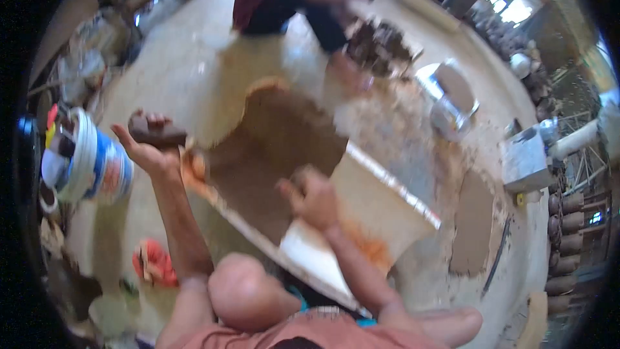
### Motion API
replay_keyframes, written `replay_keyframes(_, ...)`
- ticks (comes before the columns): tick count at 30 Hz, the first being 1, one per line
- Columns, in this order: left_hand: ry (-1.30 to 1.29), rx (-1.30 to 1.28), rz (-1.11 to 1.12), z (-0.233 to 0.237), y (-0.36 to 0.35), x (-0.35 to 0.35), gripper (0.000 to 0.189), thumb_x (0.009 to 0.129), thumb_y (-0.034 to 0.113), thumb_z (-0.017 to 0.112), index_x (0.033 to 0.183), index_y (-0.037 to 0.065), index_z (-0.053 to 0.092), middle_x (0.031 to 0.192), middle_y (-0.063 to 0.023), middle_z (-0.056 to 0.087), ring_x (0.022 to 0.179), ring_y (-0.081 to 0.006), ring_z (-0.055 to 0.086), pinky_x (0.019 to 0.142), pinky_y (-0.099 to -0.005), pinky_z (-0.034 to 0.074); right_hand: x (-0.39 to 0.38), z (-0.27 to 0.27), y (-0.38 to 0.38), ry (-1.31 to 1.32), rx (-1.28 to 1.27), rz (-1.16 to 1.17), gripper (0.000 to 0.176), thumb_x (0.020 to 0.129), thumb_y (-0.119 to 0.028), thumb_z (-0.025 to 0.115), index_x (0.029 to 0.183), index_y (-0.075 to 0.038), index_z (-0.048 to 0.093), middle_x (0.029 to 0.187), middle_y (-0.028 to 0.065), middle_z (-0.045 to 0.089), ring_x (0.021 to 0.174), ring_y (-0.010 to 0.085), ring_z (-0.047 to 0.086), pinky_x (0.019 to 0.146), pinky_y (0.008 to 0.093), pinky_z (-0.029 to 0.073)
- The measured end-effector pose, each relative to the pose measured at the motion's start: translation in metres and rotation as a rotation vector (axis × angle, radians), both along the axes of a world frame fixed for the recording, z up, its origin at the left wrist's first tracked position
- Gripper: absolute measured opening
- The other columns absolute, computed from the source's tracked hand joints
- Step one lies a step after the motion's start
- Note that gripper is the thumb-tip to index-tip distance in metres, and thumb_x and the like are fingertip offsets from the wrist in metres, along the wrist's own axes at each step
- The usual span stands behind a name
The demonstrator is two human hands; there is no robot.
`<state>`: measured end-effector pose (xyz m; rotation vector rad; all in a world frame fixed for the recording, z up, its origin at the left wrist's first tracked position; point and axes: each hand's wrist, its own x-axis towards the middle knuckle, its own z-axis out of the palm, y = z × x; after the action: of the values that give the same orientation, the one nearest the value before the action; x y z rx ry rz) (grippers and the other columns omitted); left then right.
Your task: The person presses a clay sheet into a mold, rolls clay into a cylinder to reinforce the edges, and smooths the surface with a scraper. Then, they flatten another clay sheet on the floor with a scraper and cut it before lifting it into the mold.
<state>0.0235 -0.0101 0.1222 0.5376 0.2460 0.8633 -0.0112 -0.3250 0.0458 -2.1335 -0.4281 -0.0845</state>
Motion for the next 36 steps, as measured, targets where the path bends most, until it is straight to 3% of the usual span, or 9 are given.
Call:
replay_keyframes(8, 0.090, 0.139, -0.228, -0.107, -0.031, -0.040, 0.035, 0.110, 0.038, 0.052, 0.103, 0.005, 0.061, 0.074, -0.0064, 0.052, 0.076, -0.0228, 0.056, 0.080, -0.0406, 0.051, 0.060, -0.113, 0.000, 0.089, -0.372, 0.184, 0.049, 0.107, -0.035, 0.055, 0.137, 0.002, 0.063, 0.136, 0.0265, 0.063, 0.128, 0.0426, 0.058, 0.111, 0.0477, 0.046)
replay_keyframes(11, 0.148, 0.631, -0.349, -0.111, -0.050, -0.035, 0.035, 0.109, 0.035, 0.052, 0.115, 0.004, 0.066, 0.106, -0.0155, 0.068, 0.094, -0.0249, 0.066, 0.093, -0.0407, 0.053, 0.091, -0.068, 0.017, 0.024, -0.262, 0.078, 0.055, 0.109, -0.040, 0.053, 0.141, 0.004, 0.059, 0.149, 0.0281, 0.055, 0.138, 0.0419, 0.053, 0.118, 0.0444, 0.040)
replay_keyframes(12, 0.233, 0.886, -0.357, -0.108, -0.063, -0.031, 0.039, 0.109, 0.036, 0.050, 0.121, 0.004, 0.068, 0.128, -0.0194, 0.071, 0.099, -0.0247, 0.068, 0.096, -0.0410, 0.053, 0.089, -0.034, 0.035, -0.032, 0.144, 0.052, 0.065, 0.108, -0.047, 0.052, 0.147, 0.005, 0.052, 0.156, 0.0265, 0.049, 0.144, 0.0404, 0.047, 0.122, 0.0433, 0.035)
replay_keyframes(15, 0.240, 0.850, -0.655, -0.079, -0.129, -0.010, 0.070, 0.109, 0.056, 0.040, 0.161, 0.009, 0.044, 0.168, -0.0199, 0.038, 0.138, -0.0292, 0.056, 0.118, -0.0452, 0.039, 0.069, 0.011, 0.101, -0.121, 0.681, 0.311, 0.101, 0.101, -0.074, 0.045, 0.164, 0.003, 0.029, 0.172, 0.0212, 0.028, 0.160, 0.0352, 0.023, 0.129, 0.0443, 0.017)
replay_keyframes(17, -0.152, 0.338, -0.660, -0.083, -0.140, 0.015, 0.098, 0.103, 0.073, 0.042, 0.171, 0.012, 0.007, 0.179, -0.0063, 0.008, 0.163, -0.0266, 0.012, 0.129, -0.0457, 0.016, 0.050, 0.029, 0.093, -0.322, 0.375, 0.272, 0.118, 0.093, -0.087, 0.038, 0.167, 0.002, 0.015, 0.176, 0.0209, 0.014, 0.163, 0.0361, 0.010, 0.130, 0.0485, 0.011)
replay_keyframes(19, -0.159, 0.498, -0.636, -0.076, -0.132, 0.028, 0.109, 0.097, 0.083, 0.037, 0.171, 0.011, 0.003, 0.179, -0.0076, 0.003, 0.164, -0.0264, 0.008, 0.130, -0.0459, 0.011, 0.021, 0.019, 0.091, -0.258, 0.376, 0.241, 0.127, 0.087, -0.097, 0.017, 0.169, -0.001, 0.011, 0.175, 0.0231, 0.015, 0.163, 0.0356, 0.012, 0.130, 0.0500, 0.008)
replay_keyframes(24, -0.247, 0.854, -0.667, -0.051, -0.139, -0.004, 0.133, 0.080, 0.102, 0.025, 0.170, 0.007, -0.002, 0.178, -0.0126, -0.004, 0.164, -0.0265, 0.001, 0.131, -0.0470, 0.004, 0.047, 0.034, 0.071, -0.176, 0.328, 0.246, 0.132, 0.082, -0.101, 0.020, 0.169, -0.004, -0.001, 0.176, 0.0222, 0.006, 0.163, 0.0388, 0.005, 0.129, 0.0531, 0.008)
replay_keyframes(26, -0.317, 1.125, -0.632, -0.040, -0.135, 0.001, 0.135, 0.079, 0.103, 0.023, 0.169, 0.005, -0.004, 0.178, -0.0157, -0.007, 0.164, -0.0286, -0.002, 0.130, -0.0475, 0.002, 0.058, 0.039, 0.075, -0.208, 0.653, 0.439, 0.135, 0.081, -0.102, 0.025, 0.169, -0.004, -0.003, 0.177, 0.0213, 0.003, 0.163, 0.0372, 0.003, 0.129, 0.0518, 0.008)
replay_keyframes(36, -0.358, 0.981, -0.666, -0.046, -0.138, -0.004, 0.129, 0.083, 0.100, 0.018, 0.170, 0.006, 0.001, 0.177, -0.0164, -0.004, 0.164, -0.0295, 0.000, 0.130, -0.0490, 0.000, 0.047, 0.040, 0.077, -0.246, 0.544, 0.284, 0.132, 0.082, -0.099, 0.027, 0.169, -0.006, -0.006, 0.176, 0.0228, 0.000, 0.163, 0.0340, -0.001, 0.130, 0.0484, 0.000)
